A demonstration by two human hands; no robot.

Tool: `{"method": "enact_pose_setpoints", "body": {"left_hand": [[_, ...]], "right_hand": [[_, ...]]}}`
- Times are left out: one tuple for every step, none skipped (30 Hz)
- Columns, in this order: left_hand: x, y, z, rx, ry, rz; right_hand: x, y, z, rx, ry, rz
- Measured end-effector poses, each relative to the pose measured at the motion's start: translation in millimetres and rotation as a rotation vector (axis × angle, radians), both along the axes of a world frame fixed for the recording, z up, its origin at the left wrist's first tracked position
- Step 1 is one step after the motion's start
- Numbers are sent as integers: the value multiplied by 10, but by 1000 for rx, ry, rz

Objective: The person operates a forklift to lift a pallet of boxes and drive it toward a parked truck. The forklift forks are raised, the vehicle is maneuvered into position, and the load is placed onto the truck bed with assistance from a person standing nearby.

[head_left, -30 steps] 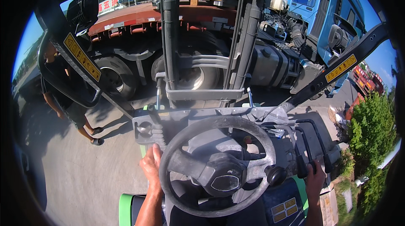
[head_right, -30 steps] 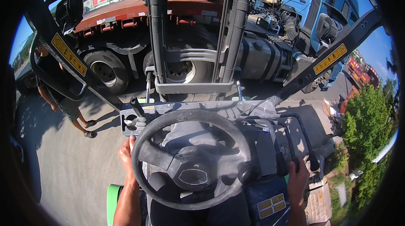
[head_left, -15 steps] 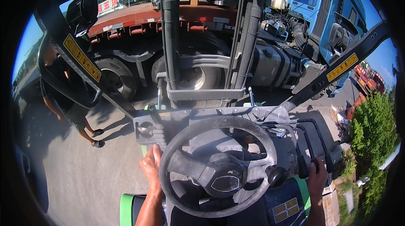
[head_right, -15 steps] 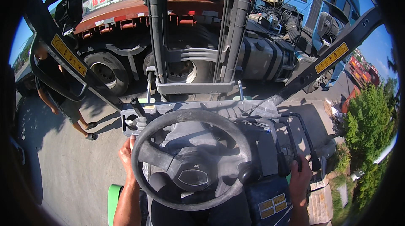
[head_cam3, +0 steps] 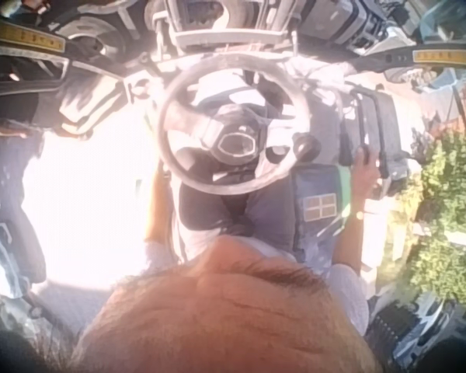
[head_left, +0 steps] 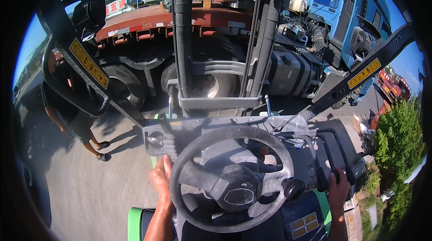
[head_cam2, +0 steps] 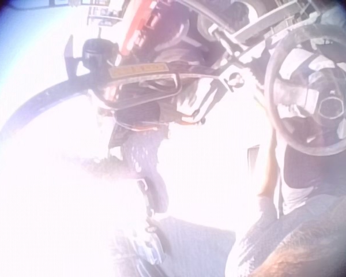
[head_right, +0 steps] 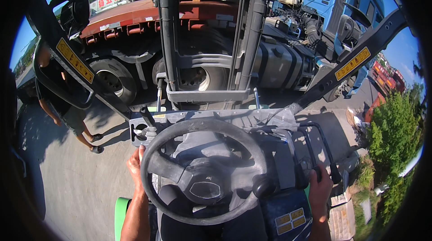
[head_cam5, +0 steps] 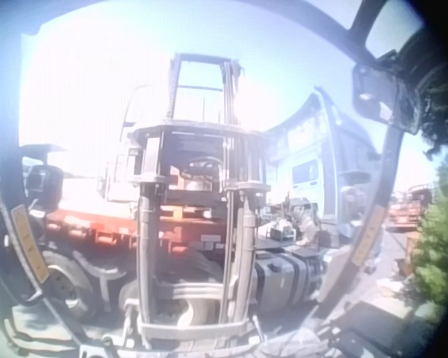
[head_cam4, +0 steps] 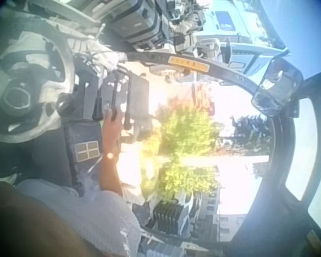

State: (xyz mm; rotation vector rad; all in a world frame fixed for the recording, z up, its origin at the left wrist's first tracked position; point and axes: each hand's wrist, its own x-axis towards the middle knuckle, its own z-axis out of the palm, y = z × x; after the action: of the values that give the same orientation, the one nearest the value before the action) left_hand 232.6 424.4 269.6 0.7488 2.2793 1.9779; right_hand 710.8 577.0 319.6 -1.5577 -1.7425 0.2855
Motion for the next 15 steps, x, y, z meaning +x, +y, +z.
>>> {"method": "enact_pose_setpoints", "body": {"left_hand": [[-4,2,9,-11,-3,5],[-12,6,20,-16,0,6],[-15,5,23,-23,2,8],[-24,10,29,-22,10,6],[-25,10,27,-20,18,5],[-40,20,28,-6,40,2],[-47,23,25,-13,25,2],[-50,29,20,-10,22,0],[-52,27,14,-4,22,-1],[-60,44,12,-14,24,3],[-61,48,9,-21,32,7],[-71,55,10,-39,28,8],[-95,82,16,-34,46,6],[-97,82,17,-42,50,4],[-108,94,17,-50,55,10]], "right_hand": [[23,0,-49,12,-21,-12],[43,-8,-109,31,-32,-16],[66,-22,-180,60,-25,-5],[87,-26,-247,56,-65,-38],[114,-34,-321,64,-87,-57],[127,-34,-390,89,-97,-70],[149,-39,-458,93,-75,-57],[167,-42,-515,112,-43,-38],[188,-52,-563,118,10,-15],[208,-43,-597,98,1,-27],[223,-47,-624,66,17,-38],[236,-44,-648,41,62,-45],[235,-32,-664,66,27,-29],[237,-31,-686,96,20,-8],[228,-22,-705,151,40,46]]}}
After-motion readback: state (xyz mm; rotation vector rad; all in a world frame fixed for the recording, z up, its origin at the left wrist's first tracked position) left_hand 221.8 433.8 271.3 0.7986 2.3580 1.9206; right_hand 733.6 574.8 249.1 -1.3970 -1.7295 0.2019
